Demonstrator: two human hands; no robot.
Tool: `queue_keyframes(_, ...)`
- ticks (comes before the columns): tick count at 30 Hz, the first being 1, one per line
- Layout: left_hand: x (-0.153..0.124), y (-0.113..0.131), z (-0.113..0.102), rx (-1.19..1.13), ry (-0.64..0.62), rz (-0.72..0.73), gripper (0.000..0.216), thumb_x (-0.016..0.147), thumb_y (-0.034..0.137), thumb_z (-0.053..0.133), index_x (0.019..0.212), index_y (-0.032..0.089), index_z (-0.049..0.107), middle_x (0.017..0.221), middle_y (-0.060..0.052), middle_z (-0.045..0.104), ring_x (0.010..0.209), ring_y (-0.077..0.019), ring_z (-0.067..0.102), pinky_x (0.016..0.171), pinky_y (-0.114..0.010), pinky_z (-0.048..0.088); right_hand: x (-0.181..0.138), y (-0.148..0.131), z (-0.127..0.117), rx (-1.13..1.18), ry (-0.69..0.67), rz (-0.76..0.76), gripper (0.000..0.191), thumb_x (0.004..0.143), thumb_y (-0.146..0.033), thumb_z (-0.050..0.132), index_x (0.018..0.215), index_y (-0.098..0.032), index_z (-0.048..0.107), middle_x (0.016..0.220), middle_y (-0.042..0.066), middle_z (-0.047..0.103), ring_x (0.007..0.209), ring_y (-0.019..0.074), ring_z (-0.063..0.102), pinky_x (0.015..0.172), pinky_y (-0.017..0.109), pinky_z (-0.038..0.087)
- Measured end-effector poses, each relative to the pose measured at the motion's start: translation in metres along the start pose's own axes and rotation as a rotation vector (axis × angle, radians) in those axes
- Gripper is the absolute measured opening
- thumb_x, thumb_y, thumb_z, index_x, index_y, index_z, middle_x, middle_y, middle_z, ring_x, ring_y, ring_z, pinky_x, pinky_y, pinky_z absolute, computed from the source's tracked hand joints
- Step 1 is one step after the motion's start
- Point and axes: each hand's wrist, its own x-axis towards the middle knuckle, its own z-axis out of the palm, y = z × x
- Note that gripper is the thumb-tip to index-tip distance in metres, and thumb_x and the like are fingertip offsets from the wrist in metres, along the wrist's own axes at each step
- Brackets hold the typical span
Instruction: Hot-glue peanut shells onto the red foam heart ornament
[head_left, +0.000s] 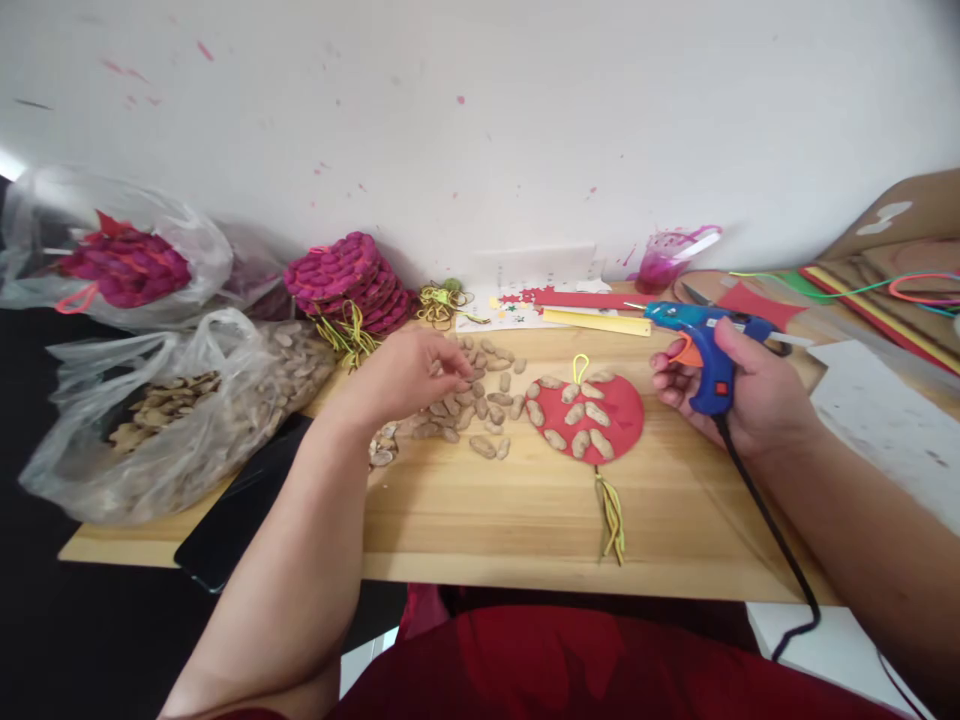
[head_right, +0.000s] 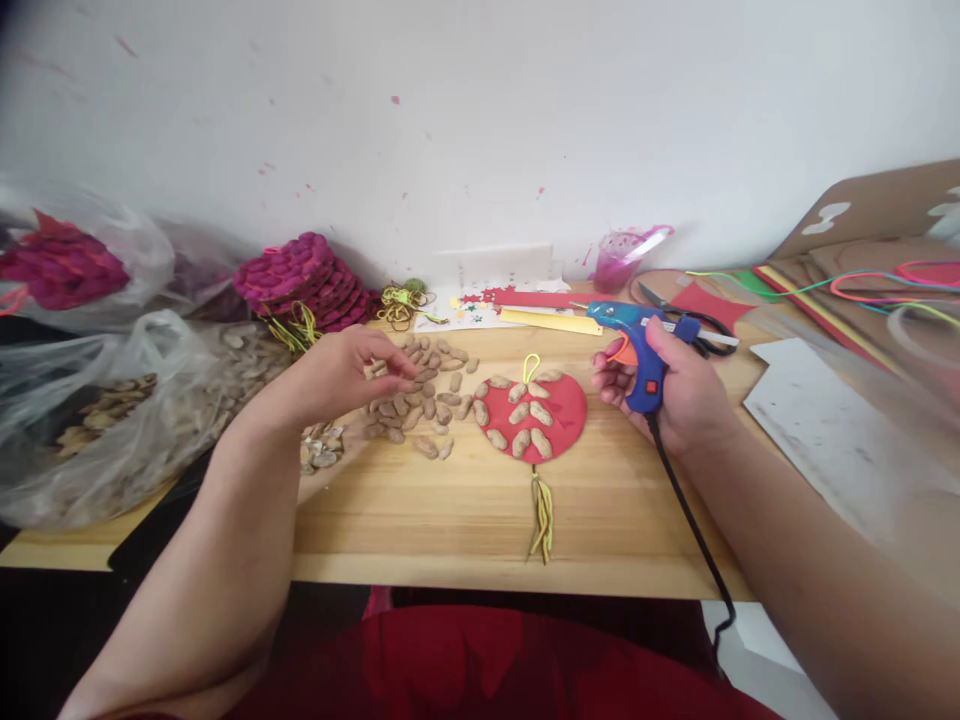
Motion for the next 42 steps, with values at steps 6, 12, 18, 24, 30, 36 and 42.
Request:
queue_keyframes(6, 0.005, 0.016, 0.010, 0.062, -0.151, 0.069, 0.016, 0.076, 0.008, 0.070, 0.078, 0.022, 0.077, 0.079, 0.002, 0.071, 0.081, -0.0167, 0.062, 0.082, -0.029, 0.046, 0.002, -0.001, 0.001, -0.038, -0.001, -0.001, 0.056, 0.103, -0.046, 0.037, 0.068, -0.017, 0.069, 0.070, 0.010, 0.067, 0.054, 0.0145, 0.061, 0.049, 0.024, 0.045)
queue_keyframes(12, 0.010, 0.023, 0.023, 0.100, -0.155, 0.139, 0.014, 0.082, 0.010, 0.072, 0.080, 0.023, 0.078, 0.079, 0.000, 0.069, 0.082, -0.0184, 0.060, 0.082, -0.031, 0.045, 0.002, -0.001, 0.000, -0.022, -0.042, -0.008, 0.057, 0.104, -0.044, 0.035, 0.070, -0.015, 0.070, 0.069, 0.009, 0.067, 0.052, 0.0139, 0.063, 0.047, 0.023, 0.046)
queue_keyframes(18, 0.012, 0.023, 0.028, 0.130, -0.234, 0.138, 0.012, 0.087, 0.016, 0.068, 0.082, 0.021, 0.077, 0.084, -0.003, 0.070, 0.085, -0.0203, 0.060, 0.079, -0.032, 0.045, 0.008, 0.001, -0.008, 0.023, -0.123, 0.022, 0.049, 0.102, -0.045, 0.040, 0.076, -0.016, 0.069, 0.070, 0.010, 0.070, 0.053, 0.0161, 0.066, 0.045, 0.023, 0.051)
queue_keyframes(24, 0.009, 0.009, 0.021, 0.071, -0.113, 0.172, 0.022, 0.093, 0.034, 0.060, 0.084, 0.022, 0.077, 0.082, -0.003, 0.071, 0.081, -0.0198, 0.062, 0.075, -0.030, 0.045, 0.009, 0.001, -0.011, 0.093, -0.184, 0.053, 0.043, 0.101, -0.047, 0.045, 0.076, -0.018, 0.064, 0.070, 0.008, 0.070, 0.051, 0.0151, 0.065, 0.043, 0.021, 0.051)
queue_keyframes(30, 0.003, 0.001, 0.003, 0.177, 0.055, 0.029, 0.037, 0.094, 0.045, 0.055, 0.077, 0.020, 0.076, 0.075, -0.004, 0.069, 0.075, -0.0200, 0.062, 0.068, -0.031, 0.043, 0.006, -0.001, -0.011, 0.062, -0.163, 0.027, 0.041, 0.097, -0.047, 0.053, 0.074, -0.016, 0.066, 0.070, 0.009, 0.071, 0.051, 0.0150, 0.066, 0.043, 0.021, 0.052)
queue_keyframes(36, 0.001, 0.000, -0.006, 0.164, 0.013, -0.161, 0.023, 0.089, 0.035, 0.060, 0.088, 0.022, 0.079, 0.082, -0.002, 0.076, 0.076, -0.0182, 0.066, 0.071, -0.029, 0.045, 0.007, -0.001, -0.007, 0.010, -0.060, 0.006, 0.051, 0.101, -0.039, 0.040, 0.070, -0.013, 0.072, 0.069, 0.011, 0.070, 0.049, 0.0163, 0.066, 0.042, 0.022, 0.053)
queue_keyframes(42, -0.002, 0.012, -0.008, 0.103, -0.195, -0.133, 0.021, 0.089, 0.030, 0.061, 0.083, 0.022, 0.079, 0.078, 0.001, 0.076, 0.073, -0.0156, 0.065, 0.068, -0.026, 0.044, 0.006, -0.001, -0.003, -0.026, -0.036, 0.005, 0.054, 0.101, -0.037, 0.037, 0.067, -0.014, 0.072, 0.066, 0.011, 0.070, 0.049, 0.0167, 0.066, 0.044, 0.023, 0.056)
